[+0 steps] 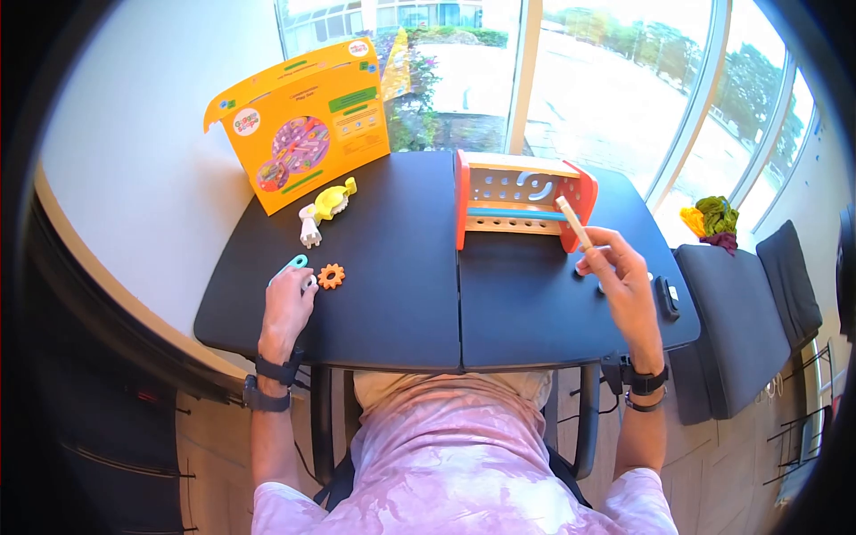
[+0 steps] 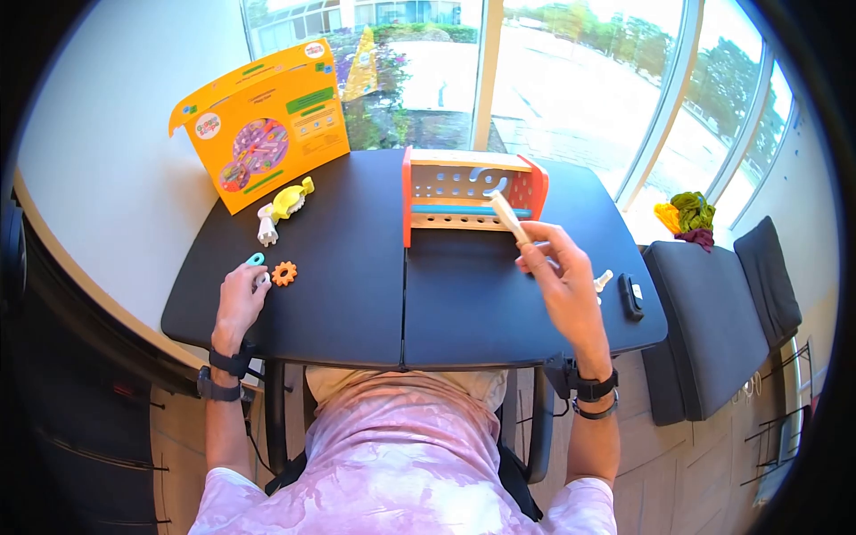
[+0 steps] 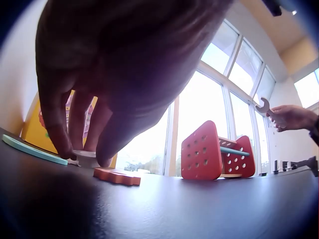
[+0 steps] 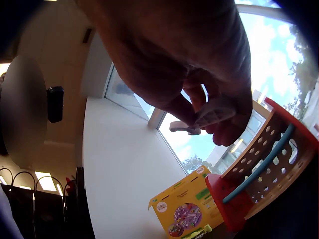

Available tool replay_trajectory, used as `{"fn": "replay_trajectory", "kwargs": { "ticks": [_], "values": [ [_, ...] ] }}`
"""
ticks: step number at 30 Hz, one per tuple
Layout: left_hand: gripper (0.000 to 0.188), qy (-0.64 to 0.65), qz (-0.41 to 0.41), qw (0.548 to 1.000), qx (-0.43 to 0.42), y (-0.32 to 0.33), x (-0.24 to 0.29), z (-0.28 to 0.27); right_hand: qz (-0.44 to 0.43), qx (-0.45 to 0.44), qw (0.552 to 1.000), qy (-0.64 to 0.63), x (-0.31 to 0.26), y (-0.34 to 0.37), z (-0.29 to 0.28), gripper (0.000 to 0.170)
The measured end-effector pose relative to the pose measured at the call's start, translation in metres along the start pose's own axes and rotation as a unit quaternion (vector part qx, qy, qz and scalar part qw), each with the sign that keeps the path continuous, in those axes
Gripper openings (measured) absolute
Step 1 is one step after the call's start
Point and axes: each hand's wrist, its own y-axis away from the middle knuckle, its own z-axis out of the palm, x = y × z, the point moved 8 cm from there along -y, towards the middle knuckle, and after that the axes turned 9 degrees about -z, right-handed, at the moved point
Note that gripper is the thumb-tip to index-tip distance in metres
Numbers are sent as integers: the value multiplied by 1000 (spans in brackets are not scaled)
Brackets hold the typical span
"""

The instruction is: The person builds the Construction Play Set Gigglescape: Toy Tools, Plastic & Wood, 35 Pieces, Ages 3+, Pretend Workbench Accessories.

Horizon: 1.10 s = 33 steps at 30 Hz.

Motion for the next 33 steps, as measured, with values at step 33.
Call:
{"fn": "replay_trajectory", "kwargs": {
  "ticks": [33],
  "values": [
    [35, 659, 49, 718, -218, 36, 203, 20, 55, -51, 970, -230, -18, 47, 130, 28]
  ]
}}
